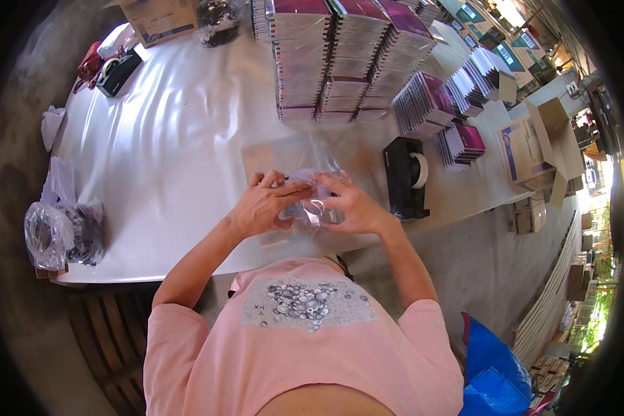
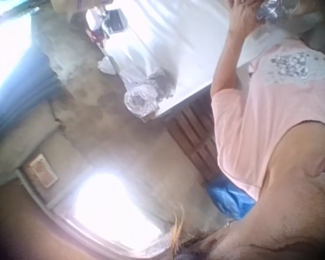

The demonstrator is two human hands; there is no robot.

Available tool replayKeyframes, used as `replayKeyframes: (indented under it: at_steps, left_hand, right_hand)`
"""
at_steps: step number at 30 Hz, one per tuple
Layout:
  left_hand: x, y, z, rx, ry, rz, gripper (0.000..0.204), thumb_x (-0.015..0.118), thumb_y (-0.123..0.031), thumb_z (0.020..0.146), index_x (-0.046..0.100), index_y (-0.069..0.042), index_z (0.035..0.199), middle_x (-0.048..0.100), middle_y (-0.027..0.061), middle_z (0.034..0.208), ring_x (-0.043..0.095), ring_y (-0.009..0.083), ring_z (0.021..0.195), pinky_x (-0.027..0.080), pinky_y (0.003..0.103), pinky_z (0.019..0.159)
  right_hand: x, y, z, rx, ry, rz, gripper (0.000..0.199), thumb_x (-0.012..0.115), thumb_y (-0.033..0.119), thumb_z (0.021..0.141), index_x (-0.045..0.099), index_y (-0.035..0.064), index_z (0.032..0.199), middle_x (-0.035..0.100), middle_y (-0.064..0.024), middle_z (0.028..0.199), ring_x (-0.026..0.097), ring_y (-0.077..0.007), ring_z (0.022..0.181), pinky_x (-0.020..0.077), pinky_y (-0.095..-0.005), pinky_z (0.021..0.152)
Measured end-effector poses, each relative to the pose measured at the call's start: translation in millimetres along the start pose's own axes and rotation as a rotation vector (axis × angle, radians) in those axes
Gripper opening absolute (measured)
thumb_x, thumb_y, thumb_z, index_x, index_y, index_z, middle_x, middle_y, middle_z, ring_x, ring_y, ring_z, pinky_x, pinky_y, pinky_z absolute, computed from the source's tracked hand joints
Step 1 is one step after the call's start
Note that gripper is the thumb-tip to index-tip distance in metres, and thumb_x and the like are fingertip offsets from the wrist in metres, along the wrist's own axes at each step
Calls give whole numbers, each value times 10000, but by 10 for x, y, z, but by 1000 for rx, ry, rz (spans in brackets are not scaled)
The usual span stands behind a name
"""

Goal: The person places small spiral-bound notepads into individual plastic sleeves by hand, secures the sleeves with tape from a dispenser, and stacks the packaged pads.

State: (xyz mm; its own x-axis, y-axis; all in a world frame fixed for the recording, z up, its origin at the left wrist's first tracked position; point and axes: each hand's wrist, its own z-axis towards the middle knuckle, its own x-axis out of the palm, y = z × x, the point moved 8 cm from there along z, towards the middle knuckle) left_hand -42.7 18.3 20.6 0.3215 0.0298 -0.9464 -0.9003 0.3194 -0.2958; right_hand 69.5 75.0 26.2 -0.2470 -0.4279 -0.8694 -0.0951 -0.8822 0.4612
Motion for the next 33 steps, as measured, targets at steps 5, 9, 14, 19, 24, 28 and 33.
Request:
replayKeyframes:
  at_steps: [5,9,14,19,24,28,33]
  left_hand:
    - [-23,-104,45,3,37,77,702,741,-236,591,510,-228,1255,490,-93,1247,429,210,1017,345,396,841]
    - [-58,-34,-225,-54,97,23,708,739,-167,543,537,-203,1221,512,-51,1234,474,204,1020,340,414,843]
    - [-200,-172,97,52,-9,51,695,720,-132,523,557,-177,1197,518,-24,1243,481,188,1088,329,409,858]
    - [-106,-91,163,53,58,-63,657,704,-115,552,546,-162,1188,491,-8,1278,425,170,1209,318,431,906]
    - [-5,-37,161,70,77,-66,708,722,-149,535,519,-178,1212,426,-3,1353,331,202,1298,216,515,982]
    - [55,-2,180,70,116,-24,783,750,-201,508,493,-281,1243,380,-57,1394,212,215,1363,39,619,1029]
    - [27,7,172,83,165,47,822,764,-203,503,473,-369,1253,366,-96,1395,187,230,1370,-13,628,1034]
  right_hand:
    - [-244,-760,-53,385,-330,670,404,702,171,712,611,56,1089,609,-123,1110,592,-184,984,479,-358,850]
    - [371,-639,608,312,-30,839,197,635,63,739,666,-8,919,678,-64,850,619,-113,778,491,-247,705]
    - [-92,-704,583,249,-470,946,127,638,-6,744,664,12,868,661,-34,840,597,-82,803,481,-231,701]
    - [-780,-865,-563,572,-1120,652,172,677,128,766,649,46,914,631,-60,844,586,-141,798,455,-263,718]
    - [-837,-1049,-2136,1212,-782,-412,278,662,294,803,638,64,957,580,-96,921,563,-197,797,459,-325,693]
    - [-294,-1397,-2443,1296,-714,339,366,655,382,803,631,56,969,615,-38,874,555,-163,814,447,-307,678]
    - [-113,-1406,-2476,1437,-705,870,311,682,339,789,631,101,983,610,38,838,537,-86,810,449,-308,684]
